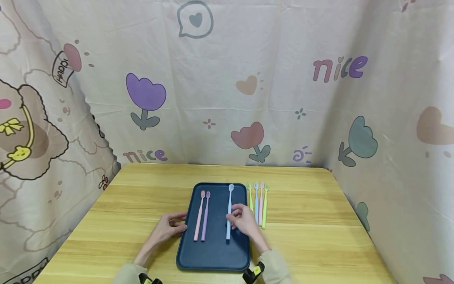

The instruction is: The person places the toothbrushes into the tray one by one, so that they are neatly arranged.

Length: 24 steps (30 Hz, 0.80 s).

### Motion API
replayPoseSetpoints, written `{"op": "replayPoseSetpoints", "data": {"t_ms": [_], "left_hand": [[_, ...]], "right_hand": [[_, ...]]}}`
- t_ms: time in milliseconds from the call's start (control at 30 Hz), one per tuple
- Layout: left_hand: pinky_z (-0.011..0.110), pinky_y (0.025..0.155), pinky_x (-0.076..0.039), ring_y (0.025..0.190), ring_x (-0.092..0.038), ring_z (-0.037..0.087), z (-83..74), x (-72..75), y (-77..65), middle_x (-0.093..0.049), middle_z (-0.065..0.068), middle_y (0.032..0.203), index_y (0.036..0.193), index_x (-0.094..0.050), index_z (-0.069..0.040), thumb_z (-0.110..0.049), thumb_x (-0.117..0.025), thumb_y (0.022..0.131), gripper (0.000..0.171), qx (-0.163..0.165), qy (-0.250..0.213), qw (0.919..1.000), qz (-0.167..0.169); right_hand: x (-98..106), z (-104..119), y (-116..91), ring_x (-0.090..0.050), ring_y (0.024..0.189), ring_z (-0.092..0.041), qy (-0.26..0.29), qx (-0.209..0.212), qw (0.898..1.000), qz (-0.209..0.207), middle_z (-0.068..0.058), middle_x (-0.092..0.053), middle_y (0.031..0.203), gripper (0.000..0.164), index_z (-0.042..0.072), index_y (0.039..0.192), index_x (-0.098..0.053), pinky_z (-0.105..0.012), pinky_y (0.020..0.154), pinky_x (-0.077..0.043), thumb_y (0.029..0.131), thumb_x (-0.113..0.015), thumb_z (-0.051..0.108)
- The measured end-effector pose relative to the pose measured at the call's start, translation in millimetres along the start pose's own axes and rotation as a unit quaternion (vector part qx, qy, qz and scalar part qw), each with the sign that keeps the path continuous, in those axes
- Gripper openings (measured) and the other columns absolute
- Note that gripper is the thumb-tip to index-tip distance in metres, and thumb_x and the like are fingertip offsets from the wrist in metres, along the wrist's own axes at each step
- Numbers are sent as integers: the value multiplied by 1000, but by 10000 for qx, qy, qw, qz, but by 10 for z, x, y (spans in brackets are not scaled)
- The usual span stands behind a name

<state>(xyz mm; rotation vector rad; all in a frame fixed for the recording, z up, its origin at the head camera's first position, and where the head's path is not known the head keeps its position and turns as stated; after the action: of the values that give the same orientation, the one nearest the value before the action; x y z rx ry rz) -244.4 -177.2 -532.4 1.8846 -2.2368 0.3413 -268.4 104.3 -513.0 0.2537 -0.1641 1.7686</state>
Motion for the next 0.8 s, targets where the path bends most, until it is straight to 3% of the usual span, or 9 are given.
{"op": "replayPoseSetpoints", "data": {"t_ms": [400,800], "left_hand": [[31,68,-63,91,-75,29,-7,-13,-10,-64,34,122,133,-56,15,2,-74,85,53,-50,-69,9999,74],[29,68,-63,90,-74,26,13,-13,11,-64,33,122,133,-57,13,1,-74,84,52,20,-49,10000,-12]], "right_hand": [[-249,54,35,-62,55,-11,-224,-10,9994,265,-13,-69,81,44,-14,127,-55,-30,52,-58,92,-70,9],[-452,4,105,-63,53,-9,-222,-339,9982,440,-10,-68,80,42,-11,125,-54,-31,53,-60,91,-70,8]]}}
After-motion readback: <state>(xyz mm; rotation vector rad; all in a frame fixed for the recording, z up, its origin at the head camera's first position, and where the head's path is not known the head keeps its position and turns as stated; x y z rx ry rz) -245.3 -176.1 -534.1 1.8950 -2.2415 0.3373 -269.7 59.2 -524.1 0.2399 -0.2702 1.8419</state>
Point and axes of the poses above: each hand's wrist, its own y-axis towards the middle knuckle, its own x-axis out of the back of the hand, z = x × y, the point moved 6 cm from there along y, towards the middle knuckle
